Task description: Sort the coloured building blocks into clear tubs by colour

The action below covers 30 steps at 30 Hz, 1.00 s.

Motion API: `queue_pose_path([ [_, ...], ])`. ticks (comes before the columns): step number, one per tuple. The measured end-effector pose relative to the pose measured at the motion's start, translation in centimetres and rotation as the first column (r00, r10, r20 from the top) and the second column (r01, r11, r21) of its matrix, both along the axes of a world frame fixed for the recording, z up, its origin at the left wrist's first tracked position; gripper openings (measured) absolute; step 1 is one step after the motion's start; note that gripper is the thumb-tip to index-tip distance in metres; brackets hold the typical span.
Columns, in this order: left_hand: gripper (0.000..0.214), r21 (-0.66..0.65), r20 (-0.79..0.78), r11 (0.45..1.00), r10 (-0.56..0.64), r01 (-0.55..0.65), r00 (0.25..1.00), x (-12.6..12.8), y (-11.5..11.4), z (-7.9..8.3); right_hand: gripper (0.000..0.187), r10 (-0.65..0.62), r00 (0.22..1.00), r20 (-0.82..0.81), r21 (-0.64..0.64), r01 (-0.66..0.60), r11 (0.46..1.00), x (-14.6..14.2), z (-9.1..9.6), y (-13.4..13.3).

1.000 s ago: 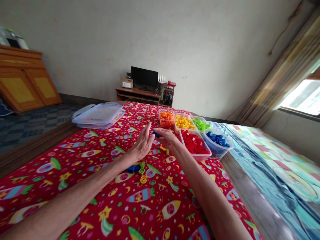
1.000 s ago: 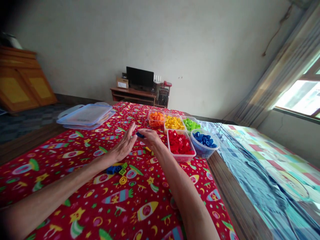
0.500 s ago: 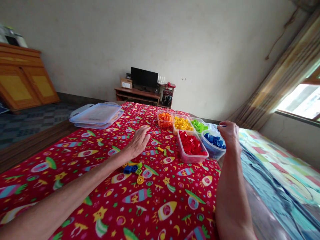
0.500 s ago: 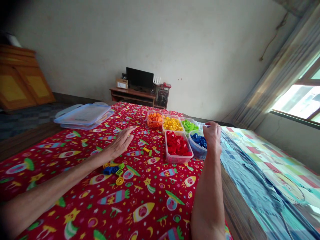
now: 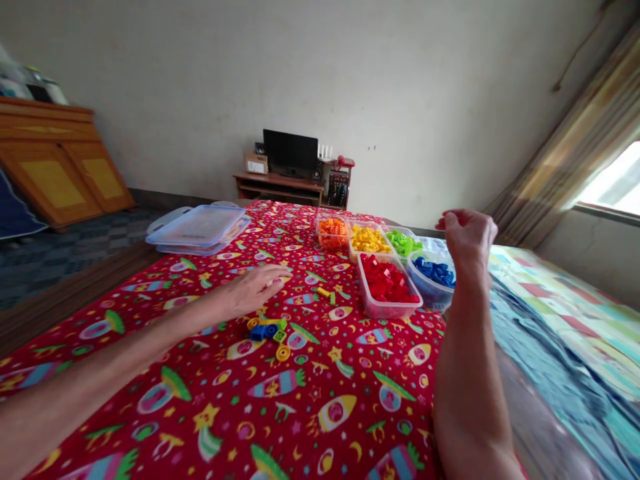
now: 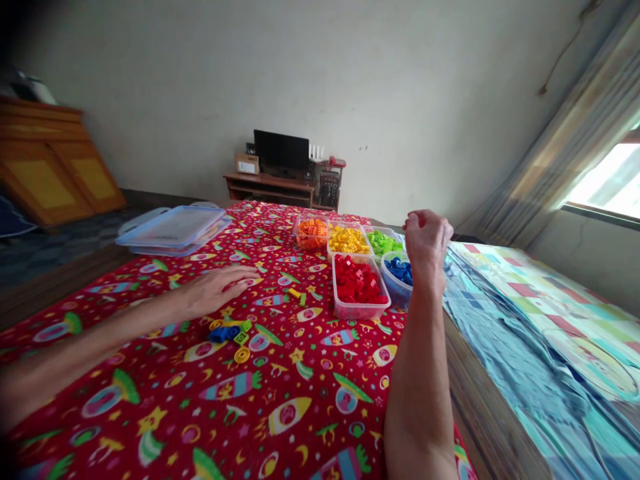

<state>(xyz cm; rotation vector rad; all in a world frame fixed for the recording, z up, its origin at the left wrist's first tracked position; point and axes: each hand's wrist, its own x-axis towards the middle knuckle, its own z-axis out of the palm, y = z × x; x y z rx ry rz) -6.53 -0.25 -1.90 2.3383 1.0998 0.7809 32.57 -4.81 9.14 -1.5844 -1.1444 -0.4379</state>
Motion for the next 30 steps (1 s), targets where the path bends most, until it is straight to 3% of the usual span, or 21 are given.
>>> queue_pose_path([
  [4,0.056,-0.084,-0.088,0.996,0.001,-0.009,0.996,-3.1,-3.6,-2.3,0.023,0.058,0.998,0.005,0.015,-0.058,0.998,-0.8,0.1,0.2],
  [7,0.068,-0.148,-0.117,0.987,0.048,-0.066,0.992,-4.0,-6.4,-4.5,0.022,0.098,0.995,0.002,0.009,-0.098,0.995,-1.5,0.2,0.3],
  [12,0.082,0.016,-0.216,1.0,-0.003,0.007,0.976,-0.9,-8.2,-6.6,0.022,0.139,0.99,0.028,-0.045,-0.138,0.989,-2.6,0.2,0.4],
  [16,0.077,0.074,-0.162,0.997,-0.01,0.022,0.987,3.6,-6.8,-6.3,0.024,0.17,0.983,0.069,-0.053,-0.166,0.985,-3.3,-0.1,0.8],
  [22,0.067,0.079,0.019,0.997,-0.004,0.002,1.0,8.8,-2.1,-5.5,0.026,0.228,0.969,0.097,-0.095,-0.219,0.971,-4.7,-0.2,1.0],
  [27,0.053,0.014,0.266,0.998,0.05,-0.055,0.963,9.8,1.4,-4.8,0.025,0.269,0.954,0.136,-0.178,-0.244,0.953,-6.8,-0.2,0.8],
  [30,0.042,-0.082,0.331,0.996,0.057,-0.032,0.942,8.7,2.7,-4.3,0.024,0.38,0.908,0.175,-0.288,-0.321,0.902,-8.6,-0.6,1.0],
])
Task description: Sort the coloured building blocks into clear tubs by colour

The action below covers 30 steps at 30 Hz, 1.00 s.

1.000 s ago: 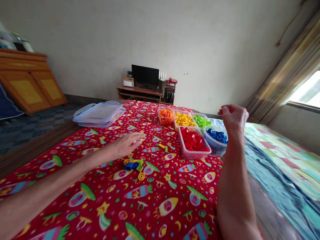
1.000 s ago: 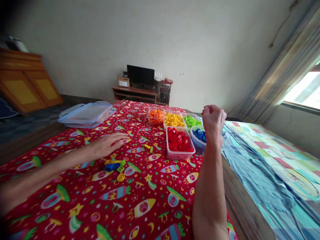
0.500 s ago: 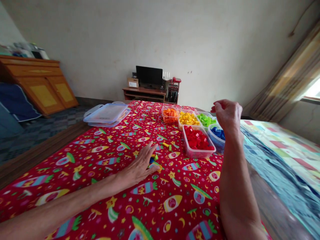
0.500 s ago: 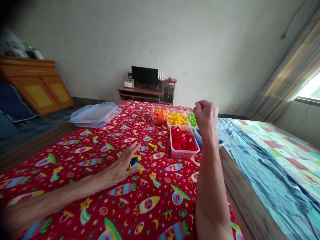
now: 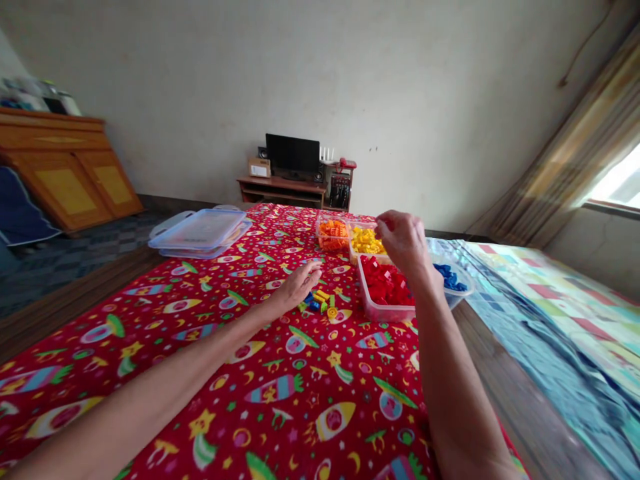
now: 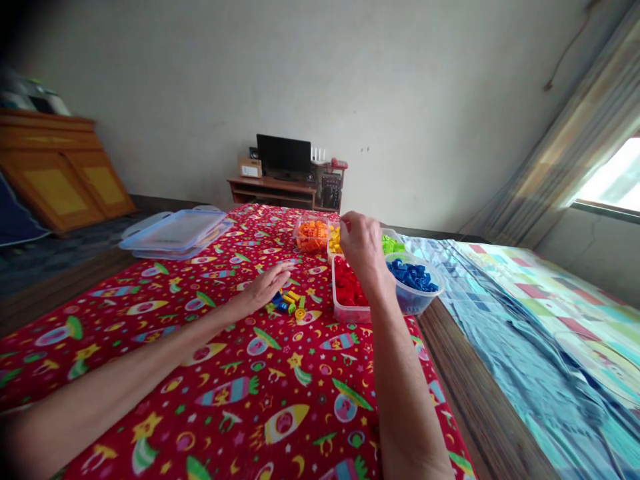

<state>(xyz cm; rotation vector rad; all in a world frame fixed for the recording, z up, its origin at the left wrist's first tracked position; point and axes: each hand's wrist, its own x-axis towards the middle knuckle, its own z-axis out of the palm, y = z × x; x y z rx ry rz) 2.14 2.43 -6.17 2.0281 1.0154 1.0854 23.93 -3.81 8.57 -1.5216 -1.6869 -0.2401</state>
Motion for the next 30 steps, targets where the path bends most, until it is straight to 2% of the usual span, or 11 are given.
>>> queue_pose_path([
  [2,0.033,-0.045,-0.054,0.997,-0.061,0.059,0.997,-1.2,0.3,0.5,0.022,0.102,0.99,0.096,-0.137,-0.089,0.987,-1.5,-0.7,0.2],
  [4,0.025,-0.042,-0.146,0.992,-0.125,0.12,0.981,-2.3,0.4,1.3,0.022,0.213,0.954,0.213,-0.322,-0.138,0.937,-3.0,-1.9,0.4],
  [6,0.02,-0.017,-0.225,0.987,-0.162,0.163,0.961,-3.2,0.3,2.3,0.022,0.309,0.901,0.305,-0.474,-0.138,0.869,-4.6,-3.4,0.5],
  [8,0.017,0.028,-0.279,0.984,-0.159,0.174,0.947,-3.8,0.1,3.3,0.024,0.363,0.859,0.361,-0.556,-0.115,0.823,-5.8,-5.1,0.8],
  [11,0.017,0.063,-0.381,0.986,-0.12,0.155,0.917,-4.1,-0.2,4.2,0.025,0.411,0.805,0.427,-0.616,-0.075,0.784,-7.0,-7.2,1.2],
  [13,0.019,-0.006,-0.493,0.991,-0.12,0.134,0.862,-4.1,-0.7,4.3,0.026,0.437,0.769,0.467,-0.646,-0.04,0.762,-7.3,-7.9,1.4],
  [15,0.02,-0.085,-0.609,0.991,-0.132,0.101,0.782,-3.8,-1.3,4.1,0.028,0.453,0.748,0.485,-0.665,-0.02,0.746,-7.4,-8.1,1.4],
  [17,0.019,-0.102,-0.689,0.991,-0.134,0.087,0.713,-3.5,-1.8,3.8,0.03,0.458,0.737,0.497,-0.684,0.009,0.729,-7.5,-8.0,1.3],
  [21,0.017,-0.053,-0.747,0.99,-0.125,0.13,0.652,-3.3,-2.1,3.9,0.032,0.472,0.734,0.488,-0.709,0.017,0.705,-7.2,-7.5,1.0],
  [24,0.018,0.002,-0.728,0.992,-0.083,0.123,0.68,-3.9,-1.6,4.3,0.031,0.459,0.738,0.495,-0.695,0.019,0.719,-6.9,-6.9,0.8],
  [30,0.029,0.027,-0.573,0.999,-0.011,0.032,0.82,-4.9,-0.4,5.0,0.028,0.537,0.676,0.505,-0.699,-0.045,0.714,-7.9,-6.5,0.2],
])
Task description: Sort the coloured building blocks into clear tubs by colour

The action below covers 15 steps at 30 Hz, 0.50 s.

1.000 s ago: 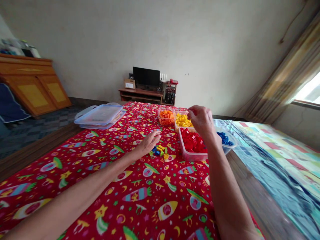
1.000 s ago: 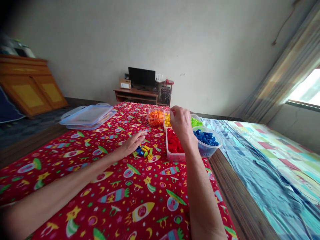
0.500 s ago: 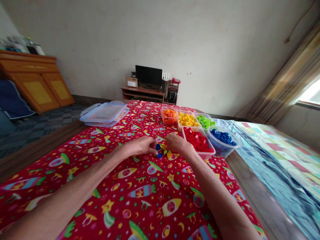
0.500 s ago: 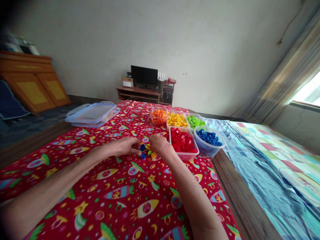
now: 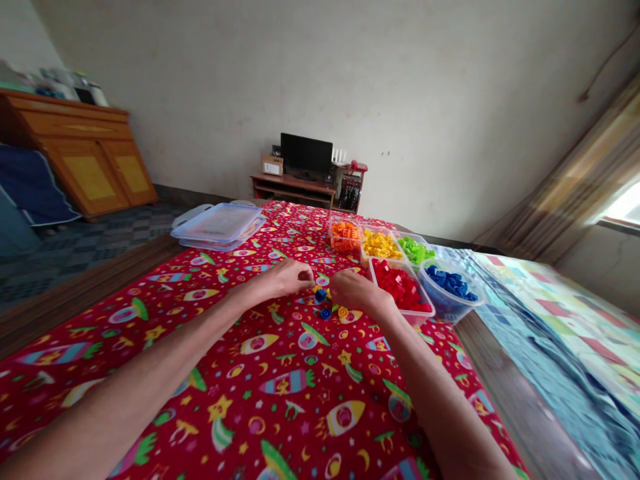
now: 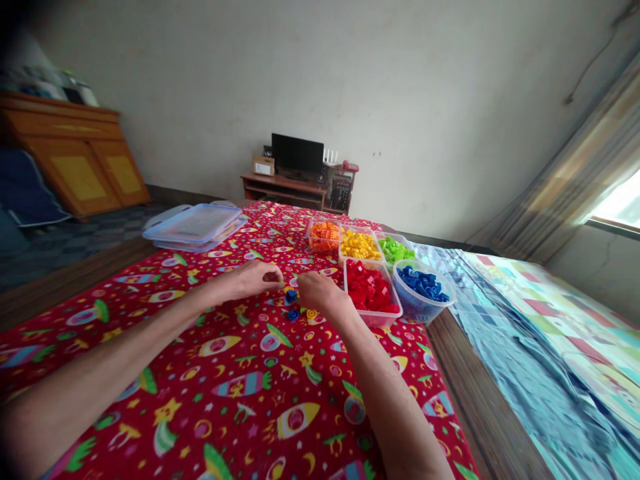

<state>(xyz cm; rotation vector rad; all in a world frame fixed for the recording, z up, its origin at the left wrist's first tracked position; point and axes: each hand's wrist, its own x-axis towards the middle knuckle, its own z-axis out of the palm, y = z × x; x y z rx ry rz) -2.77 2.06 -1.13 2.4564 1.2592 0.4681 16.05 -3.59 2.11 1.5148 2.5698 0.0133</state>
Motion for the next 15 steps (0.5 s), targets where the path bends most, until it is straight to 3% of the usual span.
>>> queue_pose_path([
  [6,0.029,0.002,0.097,1.0,0.019,-0.019,0.995,0.0,0.4,-0.7,0.025,0.058,0.997,-0.046,-0.052,-0.061,0.997,-1.4,-2.1,0.3],
  [9,0.033,0.001,0.112,1.0,0.006,-0.007,0.994,0.0,0.5,-0.9,0.023,0.018,0.974,-0.227,-0.006,-0.02,1.0,-1.0,-2.0,0.5],
  [13,0.036,0.038,0.195,0.999,0.002,-0.009,0.981,0.3,0.0,-0.2,0.019,-0.029,0.903,-0.428,0.04,0.05,0.998,-0.2,-0.9,1.1],
  [15,0.035,0.069,0.263,0.997,0.005,-0.023,0.965,0.6,-0.4,0.4,0.016,-0.095,0.795,-0.599,-0.044,0.086,0.995,0.0,-0.8,1.6],
])
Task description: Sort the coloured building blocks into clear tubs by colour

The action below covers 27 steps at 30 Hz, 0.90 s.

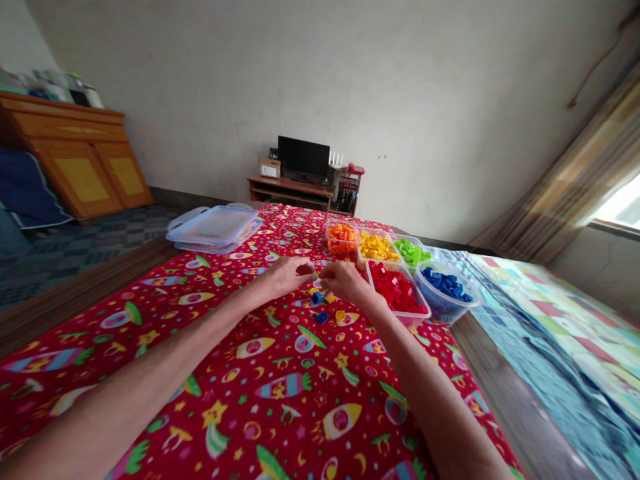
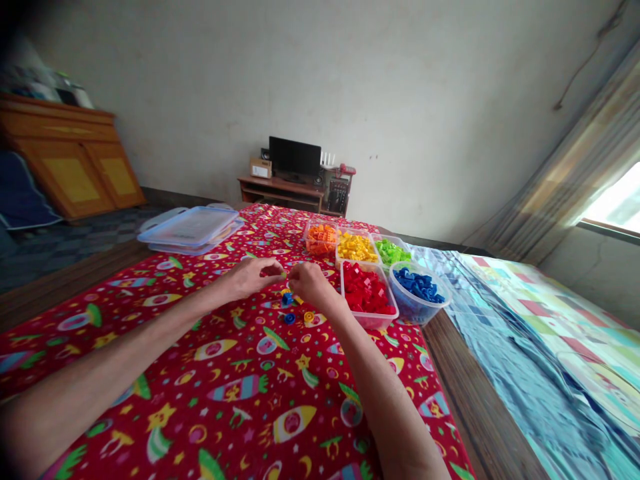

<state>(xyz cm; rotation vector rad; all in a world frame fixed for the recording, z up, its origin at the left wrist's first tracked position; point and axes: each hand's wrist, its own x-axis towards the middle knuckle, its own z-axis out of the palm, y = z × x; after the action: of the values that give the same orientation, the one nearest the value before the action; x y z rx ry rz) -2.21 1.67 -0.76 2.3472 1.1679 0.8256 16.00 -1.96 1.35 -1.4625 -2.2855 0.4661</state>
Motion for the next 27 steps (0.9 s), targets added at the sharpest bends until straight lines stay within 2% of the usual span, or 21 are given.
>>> queue_pose_path([
  [2,0.036,0.009,0.054,1.0,0.022,-0.023,0.998,0.3,-0.3,0.4,0.012,-0.038,0.95,-0.311,-0.163,-0.014,0.986,-0.1,-0.2,0.6],
  [4,0.04,-0.011,0.067,0.998,0.056,-0.055,0.996,0.5,-0.4,0.4,0.014,-0.082,0.842,-0.533,-0.298,-0.097,0.95,-0.3,-0.7,1.1],
  [5,0.042,-0.025,0.064,0.998,0.067,-0.065,0.996,0.6,-0.4,0.3,0.017,-0.097,0.802,-0.589,-0.323,-0.124,0.938,-0.3,-1.0,1.3],
  [7,0.047,-0.049,0.066,0.997,0.068,-0.064,0.996,0.6,-0.4,0.0,0.019,-0.096,0.779,-0.62,-0.303,-0.125,0.945,-0.5,-1.5,1.7],
  [11,0.058,-0.087,0.097,0.994,0.074,-0.066,0.993,0.6,0.0,-0.6,0.009,-0.046,0.846,-0.532,-0.177,-0.058,0.983,-0.4,-1.9,1.7],
  [14,0.063,-0.093,0.12,0.992,0.093,-0.082,0.988,0.3,0.2,-0.8,0.009,-0.036,0.874,-0.485,-0.112,-0.022,0.993,0.3,-1.3,1.6],
  [17,0.065,-0.119,0.149,0.988,0.119,-0.102,0.982,-0.1,0.6,-1.4,0.01,-0.055,0.876,-0.48,-0.036,0.042,0.998,2.4,0.0,2.1],
  [19,0.065,-0.138,0.143,0.984,0.134,-0.114,0.981,-0.4,1.1,-2.4,0.013,-0.108,0.871,-0.479,-0.013,0.116,0.993,4.7,1.1,3.0],
  [21,0.062,-0.123,0.133,0.986,0.13,-0.114,0.983,-0.7,1.8,-3.6,0.014,-0.198,0.875,-0.442,-0.011,0.215,0.976,7.7,2.3,4.1],
  [23,0.058,-0.105,0.135,0.986,0.14,-0.126,0.981,-0.8,2.3,-4.8,0.017,-0.323,0.886,-0.332,-0.002,0.341,0.94,11.1,3.4,5.3],
  [27,0.049,-0.044,0.09,0.993,0.114,-0.11,0.989,-0.8,2.5,-5.6,0.025,-0.572,0.82,-0.025,0.059,0.572,0.818,17.2,4.6,8.1],
])
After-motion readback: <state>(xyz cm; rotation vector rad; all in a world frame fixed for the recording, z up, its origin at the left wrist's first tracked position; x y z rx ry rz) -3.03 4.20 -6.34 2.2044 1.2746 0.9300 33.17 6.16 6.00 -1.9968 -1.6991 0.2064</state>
